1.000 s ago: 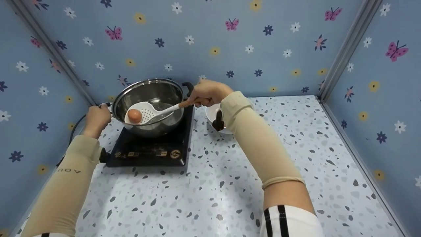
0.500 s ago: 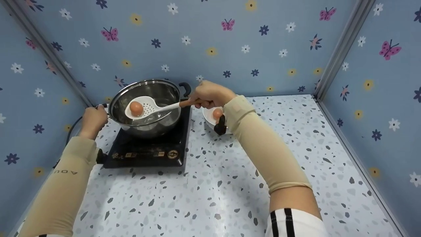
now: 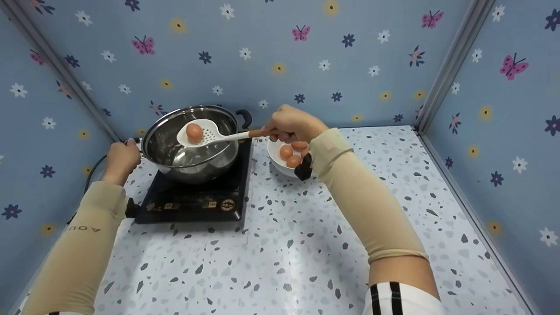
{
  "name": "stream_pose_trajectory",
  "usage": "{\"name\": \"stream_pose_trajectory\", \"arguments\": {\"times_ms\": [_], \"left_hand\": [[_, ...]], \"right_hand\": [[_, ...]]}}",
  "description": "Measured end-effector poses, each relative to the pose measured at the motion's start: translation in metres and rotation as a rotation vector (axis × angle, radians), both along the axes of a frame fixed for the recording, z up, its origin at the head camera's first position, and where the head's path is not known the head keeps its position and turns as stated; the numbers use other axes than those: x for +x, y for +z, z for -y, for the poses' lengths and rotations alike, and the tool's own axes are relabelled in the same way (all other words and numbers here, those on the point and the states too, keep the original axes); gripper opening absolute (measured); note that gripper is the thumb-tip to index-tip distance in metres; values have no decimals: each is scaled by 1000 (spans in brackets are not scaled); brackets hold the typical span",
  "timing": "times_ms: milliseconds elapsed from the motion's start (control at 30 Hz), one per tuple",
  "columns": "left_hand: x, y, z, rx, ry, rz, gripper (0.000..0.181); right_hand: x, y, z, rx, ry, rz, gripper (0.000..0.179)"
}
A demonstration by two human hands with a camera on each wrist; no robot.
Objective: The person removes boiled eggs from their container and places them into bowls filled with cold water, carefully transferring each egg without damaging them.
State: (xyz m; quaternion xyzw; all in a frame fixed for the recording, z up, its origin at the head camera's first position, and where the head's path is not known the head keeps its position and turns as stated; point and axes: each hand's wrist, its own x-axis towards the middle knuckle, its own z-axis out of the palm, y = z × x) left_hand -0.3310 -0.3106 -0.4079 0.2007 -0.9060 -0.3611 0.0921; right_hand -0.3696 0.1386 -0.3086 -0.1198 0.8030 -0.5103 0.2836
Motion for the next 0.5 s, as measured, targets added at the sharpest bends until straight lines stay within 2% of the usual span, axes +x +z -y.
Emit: {"name": "stream_pose_trajectory", "arguments": {"times_ms": [200, 500], "left_hand": [[1, 2, 1, 1, -5, -10, 63], [1, 0, 0, 1, -34, 3, 64]], "right_hand": [[4, 4, -11, 3, -44, -12, 22], [7, 11, -28, 3, -88, 5, 21]]}}
